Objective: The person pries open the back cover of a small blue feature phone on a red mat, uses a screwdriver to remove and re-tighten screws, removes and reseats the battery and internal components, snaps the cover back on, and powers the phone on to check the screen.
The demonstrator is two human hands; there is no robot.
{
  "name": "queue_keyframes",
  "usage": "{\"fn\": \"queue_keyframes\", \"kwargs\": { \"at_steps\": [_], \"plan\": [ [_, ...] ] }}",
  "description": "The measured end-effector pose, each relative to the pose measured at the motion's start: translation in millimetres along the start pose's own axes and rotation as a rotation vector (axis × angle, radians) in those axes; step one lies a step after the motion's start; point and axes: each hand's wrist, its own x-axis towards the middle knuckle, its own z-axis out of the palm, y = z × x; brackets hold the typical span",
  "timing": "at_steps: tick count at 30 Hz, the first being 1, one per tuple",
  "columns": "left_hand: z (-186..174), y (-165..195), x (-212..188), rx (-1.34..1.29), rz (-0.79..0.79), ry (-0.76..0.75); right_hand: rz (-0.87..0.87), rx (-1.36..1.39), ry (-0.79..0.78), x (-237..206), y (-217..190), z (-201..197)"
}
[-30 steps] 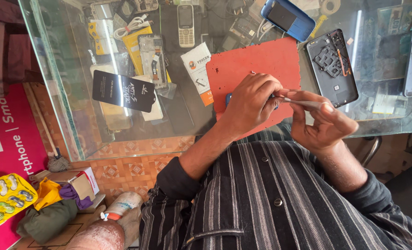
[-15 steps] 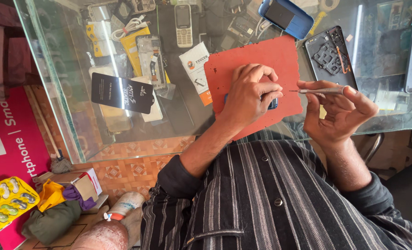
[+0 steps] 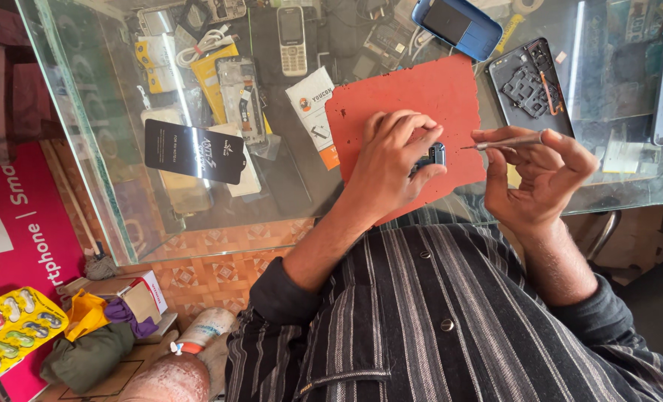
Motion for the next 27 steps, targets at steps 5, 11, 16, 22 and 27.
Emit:
{"fn": "queue_keyframes", "kwargs": {
  "at_steps": [5, 11, 16, 22, 27],
  "plan": [
    [-12, 2, -11, 0.092, -0.008, -0.039, 0.3, 0.0, -0.057, 9, 3, -1],
    [-11, -1, -16, 0.113, 0.007, -0.014, 0.249, -0.227, -0.259, 34, 5, 10],
    [-9, -3, -18, 0.119, 0.01, -0.005, 0.195, -0.231, -0.318, 37, 12, 17],
    [-8, -1, -21, 0.134, -0.012, 0.029, 0.239, -0.251, -0.202, 34, 21, 13],
    [-12, -1, -26, 0.11, -0.073, 0.039, 0.375, -0.187, -0.209, 33, 15, 7]
  ]
}}
